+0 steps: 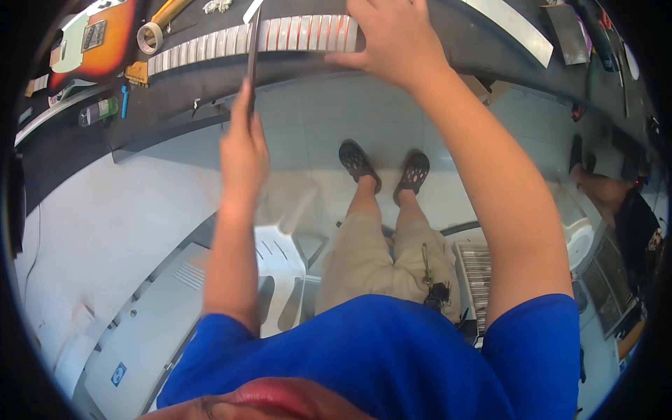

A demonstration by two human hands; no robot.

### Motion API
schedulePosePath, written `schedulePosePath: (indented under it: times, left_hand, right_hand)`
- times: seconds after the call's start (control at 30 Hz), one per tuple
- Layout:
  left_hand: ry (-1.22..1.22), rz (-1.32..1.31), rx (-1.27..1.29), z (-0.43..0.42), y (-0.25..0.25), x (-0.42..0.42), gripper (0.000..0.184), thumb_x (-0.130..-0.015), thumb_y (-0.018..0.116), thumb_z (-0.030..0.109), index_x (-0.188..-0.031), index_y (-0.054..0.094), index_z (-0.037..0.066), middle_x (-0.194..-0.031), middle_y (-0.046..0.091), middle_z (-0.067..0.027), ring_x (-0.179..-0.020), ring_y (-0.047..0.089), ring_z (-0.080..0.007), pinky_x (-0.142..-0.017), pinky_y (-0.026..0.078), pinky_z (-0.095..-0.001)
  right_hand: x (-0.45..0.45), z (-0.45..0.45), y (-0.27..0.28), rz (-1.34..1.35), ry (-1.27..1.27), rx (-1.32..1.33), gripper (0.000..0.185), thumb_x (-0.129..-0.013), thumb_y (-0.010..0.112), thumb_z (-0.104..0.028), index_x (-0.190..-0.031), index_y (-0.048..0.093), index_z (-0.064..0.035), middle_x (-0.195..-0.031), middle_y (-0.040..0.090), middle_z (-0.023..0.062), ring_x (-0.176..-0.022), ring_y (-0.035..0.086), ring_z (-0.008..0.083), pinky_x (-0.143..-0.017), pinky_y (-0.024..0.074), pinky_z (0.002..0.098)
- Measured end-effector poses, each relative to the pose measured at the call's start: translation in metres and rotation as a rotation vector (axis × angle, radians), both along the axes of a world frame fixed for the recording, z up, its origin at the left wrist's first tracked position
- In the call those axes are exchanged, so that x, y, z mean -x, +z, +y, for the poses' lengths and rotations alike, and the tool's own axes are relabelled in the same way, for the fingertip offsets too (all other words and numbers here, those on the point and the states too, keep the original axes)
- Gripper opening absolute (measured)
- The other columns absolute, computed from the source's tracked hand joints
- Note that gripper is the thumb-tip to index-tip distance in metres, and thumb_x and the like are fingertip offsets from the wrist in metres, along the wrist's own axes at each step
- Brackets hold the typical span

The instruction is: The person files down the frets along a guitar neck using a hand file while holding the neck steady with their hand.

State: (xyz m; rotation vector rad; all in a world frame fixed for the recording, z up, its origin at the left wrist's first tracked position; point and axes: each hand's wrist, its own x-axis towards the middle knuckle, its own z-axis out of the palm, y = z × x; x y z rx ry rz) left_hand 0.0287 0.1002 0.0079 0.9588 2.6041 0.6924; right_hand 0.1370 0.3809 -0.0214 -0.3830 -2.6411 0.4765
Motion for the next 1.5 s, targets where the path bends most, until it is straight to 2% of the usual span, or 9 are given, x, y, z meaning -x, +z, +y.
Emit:
schedulePosePath:
  times: [0.2, 0.27, 0.47, 0.6, 0.83, 0.93, 1.17, 1.33, 1.5]
  left_hand:
    - [-0.072, 0.047, 0.008, 0.031, 0.008, 0.027, 0.053, -0.111, 0.053, 0.007, -0.163, 0.051, 0.018, -0.102, 0.08, -0.0235, -0.081, 0.075, -0.0382, -0.078, 0.058, -0.0473]
    - [0.016, -0.237, 0.173, 0.084, 0.044, 0.051, 0.056, -0.11, 0.055, 0.007, -0.165, 0.044, 0.014, -0.119, 0.075, -0.0318, -0.09, 0.076, -0.0491, -0.078, 0.059, -0.0495]
    - [-0.094, 0.093, -0.106, -0.029, -0.005, -0.021, 0.053, -0.111, 0.054, 0.008, -0.164, 0.046, 0.013, -0.125, 0.073, -0.0319, -0.105, 0.074, -0.049, -0.086, 0.059, -0.048]
    - [-0.005, -0.135, 0.051, 0.041, 0.018, 0.032, 0.054, -0.112, 0.054, 0.007, -0.164, 0.046, 0.012, -0.126, 0.073, -0.0315, -0.11, 0.073, -0.0489, -0.088, 0.059, -0.0484]
    - [-0.084, 0.156, -0.099, -0.018, -0.012, -0.004, 0.052, -0.113, 0.052, 0.01, -0.164, 0.05, 0.017, -0.122, 0.079, -0.0209, -0.101, 0.078, -0.0405, -0.088, 0.059, -0.0494]
    - [-0.058, 0.106, 0.033, -0.015, -0.003, -0.012, 0.056, -0.11, 0.054, 0.006, -0.165, 0.047, 0.015, -0.126, 0.076, -0.026, -0.107, 0.075, -0.0471, -0.089, 0.058, -0.0505]
    - [-0.156, 0.193, 0.072, 0.011, 0.007, 0.019, 0.065, -0.106, 0.059, 0.002, -0.167, 0.041, 0.013, -0.097, 0.075, -0.0308, -0.08, 0.073, -0.0504, -0.067, 0.057, -0.0522]
    - [-0.018, 0.08, -0.009, -0.015, -0.013, -0.016, 0.055, -0.109, 0.056, 0.007, -0.163, 0.048, 0.016, -0.122, 0.073, -0.0324, -0.11, 0.073, -0.0493, -0.088, 0.058, -0.0524]
    - [-0.117, 0.116, 0.171, 0.07, 0.02, 0.056, 0.054, -0.113, 0.053, 0.017, -0.166, 0.045, 0.024, -0.11, 0.073, -0.0325, -0.089, 0.07, -0.0513, -0.079, 0.056, -0.0486]
  right_hand:
    - [-0.001, 0.0, -0.002, 0.017, 0.009, -0.033, 0.061, -0.073, 0.092, -0.052, -0.1, 0.062, -0.0068, -0.105, 0.058, 0.014, -0.104, 0.056, 0.0359, -0.093, 0.042, 0.0472]
    - [-0.002, -0.001, -0.003, 0.014, 0.009, -0.042, 0.06, -0.074, 0.092, -0.052, -0.1, 0.062, -0.0069, -0.105, 0.058, 0.0139, -0.104, 0.056, 0.0358, -0.093, 0.0421, 0.0469]
    - [0.0, 0.003, 0.001, 0.02, 0.022, -0.009, 0.061, -0.072, 0.093, -0.051, -0.101, 0.063, -0.0079, -0.104, 0.058, 0.013, -0.103, 0.056, 0.035, -0.092, 0.0419, 0.0465]
    - [-0.001, 0.0, -0.001, 0.015, 0.015, -0.007, 0.06, -0.071, 0.094, -0.05, -0.101, 0.063, -0.0085, -0.104, 0.058, 0.0127, -0.103, 0.056, 0.0349, -0.092, 0.0419, 0.0466]
    - [-0.002, 0.001, -0.003, 0.016, 0.009, -0.02, 0.061, -0.07, 0.095, -0.05, -0.101, 0.063, -0.0088, -0.105, 0.059, 0.0125, -0.103, 0.057, 0.0349, -0.091, 0.0421, 0.0466]
    - [-0.005, -0.002, -0.004, 0.037, 0.025, -0.014, 0.061, -0.07, 0.095, -0.05, -0.102, 0.063, -0.0088, -0.105, 0.059, 0.0126, -0.103, 0.057, 0.0348, -0.092, 0.0421, 0.0466]
    - [0.0, 0.003, -0.004, 0.025, 0.01, -0.044, 0.06, -0.07, 0.095, -0.049, -0.101, 0.063, -0.0094, -0.104, 0.058, 0.0121, -0.102, 0.057, 0.0344, -0.091, 0.0423, 0.0466]
    - [-0.002, -0.001, -0.003, 0.036, 0.014, -0.016, 0.06, -0.071, 0.094, -0.05, -0.101, 0.063, -0.0094, -0.104, 0.058, 0.0119, -0.102, 0.057, 0.0345, -0.092, 0.0426, 0.0464]
    - [0.005, -0.002, -0.006, -0.044, -0.038, -0.089, 0.057, -0.072, 0.093, -0.05, -0.103, 0.068, -0.0088, -0.106, 0.061, 0.0127, -0.104, 0.059, 0.0346, -0.092, 0.0438, 0.0459]
